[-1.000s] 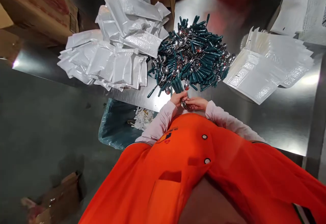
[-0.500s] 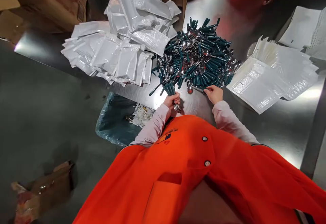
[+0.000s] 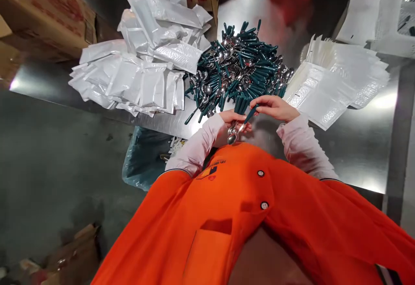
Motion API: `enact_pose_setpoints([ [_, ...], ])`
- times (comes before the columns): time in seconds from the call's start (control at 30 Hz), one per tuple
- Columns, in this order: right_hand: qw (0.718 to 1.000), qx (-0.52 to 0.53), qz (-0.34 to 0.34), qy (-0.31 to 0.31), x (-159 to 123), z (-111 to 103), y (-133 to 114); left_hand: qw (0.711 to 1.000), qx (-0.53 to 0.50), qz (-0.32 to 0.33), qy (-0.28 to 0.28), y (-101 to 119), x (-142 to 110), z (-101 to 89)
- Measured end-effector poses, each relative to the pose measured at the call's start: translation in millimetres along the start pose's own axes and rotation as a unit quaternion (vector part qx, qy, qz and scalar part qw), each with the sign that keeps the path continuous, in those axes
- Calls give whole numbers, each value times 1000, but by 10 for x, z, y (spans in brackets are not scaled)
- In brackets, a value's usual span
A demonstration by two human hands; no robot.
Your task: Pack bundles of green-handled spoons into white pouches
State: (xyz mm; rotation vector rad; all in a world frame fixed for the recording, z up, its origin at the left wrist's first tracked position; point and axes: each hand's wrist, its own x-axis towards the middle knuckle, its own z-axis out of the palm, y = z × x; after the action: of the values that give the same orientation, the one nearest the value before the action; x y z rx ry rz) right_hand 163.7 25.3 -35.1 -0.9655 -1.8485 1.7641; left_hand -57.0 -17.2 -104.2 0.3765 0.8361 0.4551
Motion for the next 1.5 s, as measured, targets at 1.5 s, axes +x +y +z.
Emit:
enact_pose_setpoints([
  [1.5,752,-328,405,404,-91,-1048,1840,839,512,171,69,-489,51,127],
])
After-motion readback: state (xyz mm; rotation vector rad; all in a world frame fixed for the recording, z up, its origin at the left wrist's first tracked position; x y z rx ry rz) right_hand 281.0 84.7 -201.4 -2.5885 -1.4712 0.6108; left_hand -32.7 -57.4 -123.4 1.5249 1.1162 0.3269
